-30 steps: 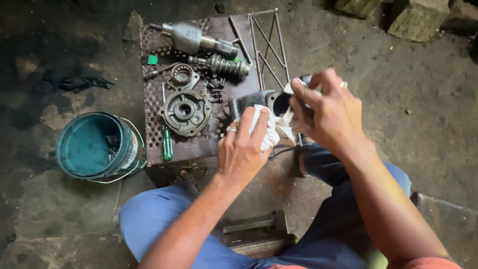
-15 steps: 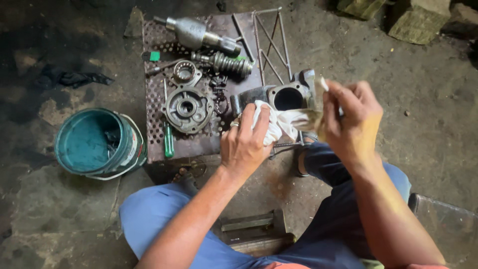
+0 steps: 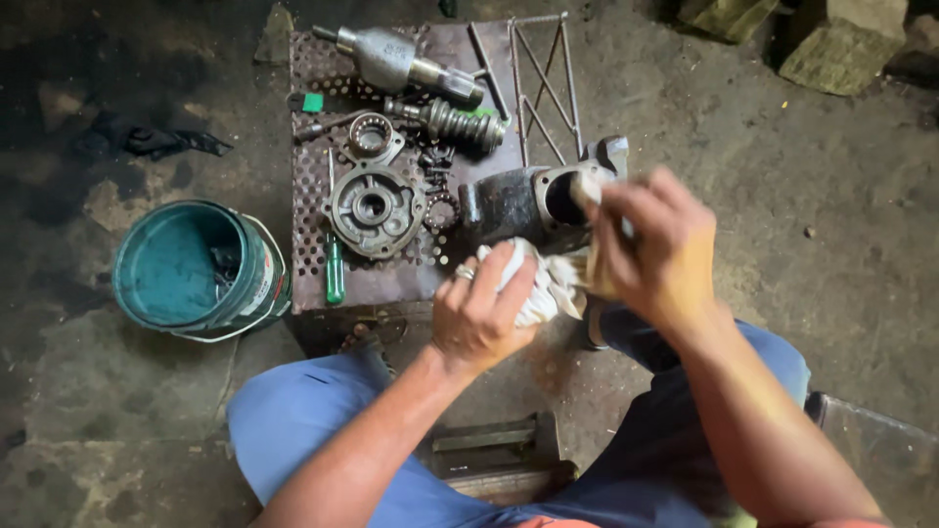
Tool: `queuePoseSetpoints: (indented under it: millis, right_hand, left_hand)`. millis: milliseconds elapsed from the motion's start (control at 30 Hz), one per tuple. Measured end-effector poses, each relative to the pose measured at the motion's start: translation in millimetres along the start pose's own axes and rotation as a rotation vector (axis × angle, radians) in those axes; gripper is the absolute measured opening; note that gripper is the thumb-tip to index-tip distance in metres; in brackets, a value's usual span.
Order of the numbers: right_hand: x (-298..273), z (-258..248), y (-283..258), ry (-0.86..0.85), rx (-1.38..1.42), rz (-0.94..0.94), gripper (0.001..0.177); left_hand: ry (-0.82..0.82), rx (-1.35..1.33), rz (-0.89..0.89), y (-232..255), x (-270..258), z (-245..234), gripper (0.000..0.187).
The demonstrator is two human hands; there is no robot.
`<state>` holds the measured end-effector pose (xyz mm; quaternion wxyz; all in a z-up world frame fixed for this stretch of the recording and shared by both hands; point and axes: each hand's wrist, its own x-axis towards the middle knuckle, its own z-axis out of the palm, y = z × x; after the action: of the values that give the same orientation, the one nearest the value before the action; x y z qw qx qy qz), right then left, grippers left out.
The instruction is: The person cleans and assembles metal engine components by hand and using a screwdriver. The person wipes the interior and exterior of a metal housing with a cloth and inserts a metal shaft and bearing into the assembly.
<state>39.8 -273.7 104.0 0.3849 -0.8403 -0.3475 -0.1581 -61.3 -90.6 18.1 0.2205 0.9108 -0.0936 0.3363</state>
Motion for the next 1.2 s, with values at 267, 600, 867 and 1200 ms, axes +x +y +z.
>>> queuePoseSetpoints:
  millis: [267, 600, 867, 1200]
  right_hand:
    - [28.5, 23.8, -5.0, -0.179, -0.298, -0.128, 0.022]
    - [-5.9, -7.0, -5.4, -0.347, -0.278, -0.089, 0.044]
    - [-27.5, -0.6, 12.3, -0.004, -0.052, 0.061, 0.027]
    - [-27.0, 5.7, 3.2, 0.159, 0.001, 0.075, 0.014]
  left_hand:
    - [-0.127, 0.040, 0.044, 8.0, -1.7, -13.0, 0.046]
    - [-0.111, -0.041, 0.003, 7.9, -0.8, -13.0, 0.042]
    - [-0.105, -0.012, 0.001, 9.8, -0.8, -10.3, 0.046]
    - [-0.123, -0.190, 0.260, 5.7, -33.0, -4.4, 0.031]
